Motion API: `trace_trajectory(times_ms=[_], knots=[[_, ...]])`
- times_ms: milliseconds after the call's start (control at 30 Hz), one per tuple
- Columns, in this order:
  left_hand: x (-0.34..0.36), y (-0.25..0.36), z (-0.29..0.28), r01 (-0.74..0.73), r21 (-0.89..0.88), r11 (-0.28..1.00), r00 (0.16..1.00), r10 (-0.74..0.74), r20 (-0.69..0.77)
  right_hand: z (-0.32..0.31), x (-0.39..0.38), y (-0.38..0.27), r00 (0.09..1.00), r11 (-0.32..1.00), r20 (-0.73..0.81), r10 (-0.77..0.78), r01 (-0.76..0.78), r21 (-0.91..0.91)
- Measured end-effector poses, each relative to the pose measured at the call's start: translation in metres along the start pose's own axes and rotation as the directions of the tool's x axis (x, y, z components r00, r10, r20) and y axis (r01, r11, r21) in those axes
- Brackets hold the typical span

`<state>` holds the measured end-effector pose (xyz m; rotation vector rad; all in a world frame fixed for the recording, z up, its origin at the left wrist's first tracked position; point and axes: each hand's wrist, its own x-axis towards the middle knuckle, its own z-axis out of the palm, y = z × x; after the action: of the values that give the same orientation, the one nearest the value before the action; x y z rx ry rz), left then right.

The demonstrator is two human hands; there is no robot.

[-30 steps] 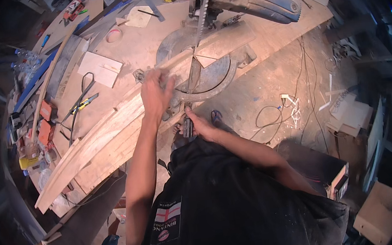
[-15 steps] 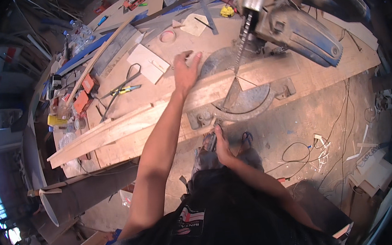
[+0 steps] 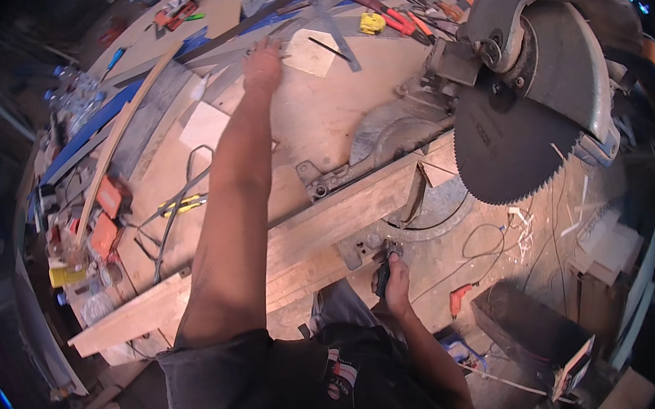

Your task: The person uses a miter saw to cut a wooden plank. They position the wood, lower the saw blade to make a cut, and then remove the cut piece. The person repeats this process for multiple cuts.

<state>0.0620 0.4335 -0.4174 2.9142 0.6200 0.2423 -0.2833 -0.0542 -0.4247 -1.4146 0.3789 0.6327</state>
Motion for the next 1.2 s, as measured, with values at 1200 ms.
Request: trace_trajectory(times_ms=[1200], knots=[[-0.333, 0.012, -0.151, -0.068, -0.474, 0.878, 0.998, 0.054, -0.044, 0.014, -0.015, -0.029, 0.988, 0.981, -0.040, 0.150, -0.144, 0.133]])
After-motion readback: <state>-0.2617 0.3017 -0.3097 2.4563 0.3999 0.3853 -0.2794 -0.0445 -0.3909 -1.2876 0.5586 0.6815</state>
